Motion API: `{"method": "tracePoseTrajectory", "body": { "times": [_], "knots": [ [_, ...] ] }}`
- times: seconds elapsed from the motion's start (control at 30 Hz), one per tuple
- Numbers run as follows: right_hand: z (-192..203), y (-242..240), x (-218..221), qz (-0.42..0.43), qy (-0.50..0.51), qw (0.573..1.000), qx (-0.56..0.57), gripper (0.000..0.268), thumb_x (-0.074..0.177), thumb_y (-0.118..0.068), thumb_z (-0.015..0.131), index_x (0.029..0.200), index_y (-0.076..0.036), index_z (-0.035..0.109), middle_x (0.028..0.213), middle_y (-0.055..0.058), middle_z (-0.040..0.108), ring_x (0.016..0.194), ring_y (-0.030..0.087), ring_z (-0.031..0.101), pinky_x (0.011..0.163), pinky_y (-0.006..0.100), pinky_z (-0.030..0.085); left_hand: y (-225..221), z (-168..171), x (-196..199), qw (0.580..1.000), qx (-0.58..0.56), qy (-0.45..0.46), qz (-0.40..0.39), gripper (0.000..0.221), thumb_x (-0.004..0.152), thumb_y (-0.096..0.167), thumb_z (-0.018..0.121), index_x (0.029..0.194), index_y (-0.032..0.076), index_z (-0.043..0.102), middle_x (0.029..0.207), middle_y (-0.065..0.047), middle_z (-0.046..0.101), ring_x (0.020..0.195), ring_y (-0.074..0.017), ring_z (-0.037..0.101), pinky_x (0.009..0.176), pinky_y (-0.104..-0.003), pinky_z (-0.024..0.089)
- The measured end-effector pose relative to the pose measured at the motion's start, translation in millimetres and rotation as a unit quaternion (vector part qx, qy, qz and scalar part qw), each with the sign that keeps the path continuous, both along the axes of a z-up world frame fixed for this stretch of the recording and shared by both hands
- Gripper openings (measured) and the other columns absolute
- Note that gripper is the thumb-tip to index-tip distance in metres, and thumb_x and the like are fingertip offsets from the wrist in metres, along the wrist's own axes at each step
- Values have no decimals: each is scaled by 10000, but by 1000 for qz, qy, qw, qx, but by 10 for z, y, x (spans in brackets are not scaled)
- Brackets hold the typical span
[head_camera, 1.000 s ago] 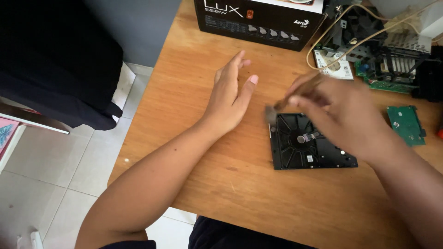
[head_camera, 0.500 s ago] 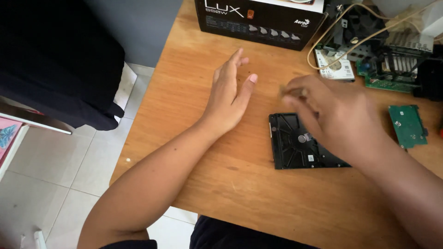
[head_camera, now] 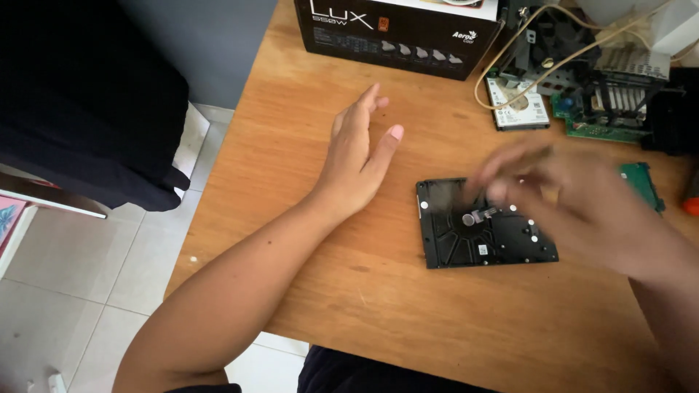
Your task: Disassembling a hard drive by removing multiple small screws with a screwdriver
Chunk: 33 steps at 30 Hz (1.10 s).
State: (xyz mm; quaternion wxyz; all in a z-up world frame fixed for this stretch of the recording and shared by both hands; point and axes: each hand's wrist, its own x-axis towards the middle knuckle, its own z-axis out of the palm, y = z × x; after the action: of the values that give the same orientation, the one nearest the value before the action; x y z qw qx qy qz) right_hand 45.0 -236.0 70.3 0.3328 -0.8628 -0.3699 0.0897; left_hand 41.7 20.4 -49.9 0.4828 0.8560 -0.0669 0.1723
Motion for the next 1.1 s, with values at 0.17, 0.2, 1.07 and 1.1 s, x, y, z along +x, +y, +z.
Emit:
{"method": "tracePoseTrajectory", "body": {
  "times": [0.17, 0.2, 1.07, 1.1],
  "knots": [
    [-210, -320, 86, -63, -12, 997, -45, 184, 997, -176, 631, 1106, -132, 772, 1066, -2, 772, 768, 129, 732, 695, 281, 564, 17, 70, -29, 1000, -18, 22, -1, 660, 1044, 384, 470, 1567, 41, 259, 1500, -147, 543, 1448, -306, 389, 1215, -474, 281],
    [-219, -378, 107, -131, -166, 972, -101, 173, 1078, -225, 619, 1161, -143, 746, 1158, -16, 724, 778, 150, 671, 683, 313, 479, 12, 61, -15, 1000, -16, 12, -3, 661, 1043, 377, 478, 1562, 31, 262, 1494, -158, 548, 1443, -305, 395, 1220, -462, 280],
    [-172, -850, -239, -102, 61, 991, -59, 245, 908, -262, 662, 884, -207, 899, 1035, -114, 851, 914, 48, 821, 812, 236, 576, 0, 140, -92, 999, -11, 45, -27, 642, 1033, 378, 494, 1550, 55, 293, 1502, -140, 540, 1438, -290, 375, 1202, -472, 268],
    [-189, -868, -232, -206, 22, 972, -112, 240, 935, -313, 649, 881, -248, 873, 1067, -184, 805, 831, 16, 784, 812, 212, 487, -5, 136, -97, 998, -9, 49, -27, 639, 1033, 374, 496, 1550, 58, 293, 1507, -136, 530, 1441, -293, 370, 1204, -474, 267]
  ]
}}
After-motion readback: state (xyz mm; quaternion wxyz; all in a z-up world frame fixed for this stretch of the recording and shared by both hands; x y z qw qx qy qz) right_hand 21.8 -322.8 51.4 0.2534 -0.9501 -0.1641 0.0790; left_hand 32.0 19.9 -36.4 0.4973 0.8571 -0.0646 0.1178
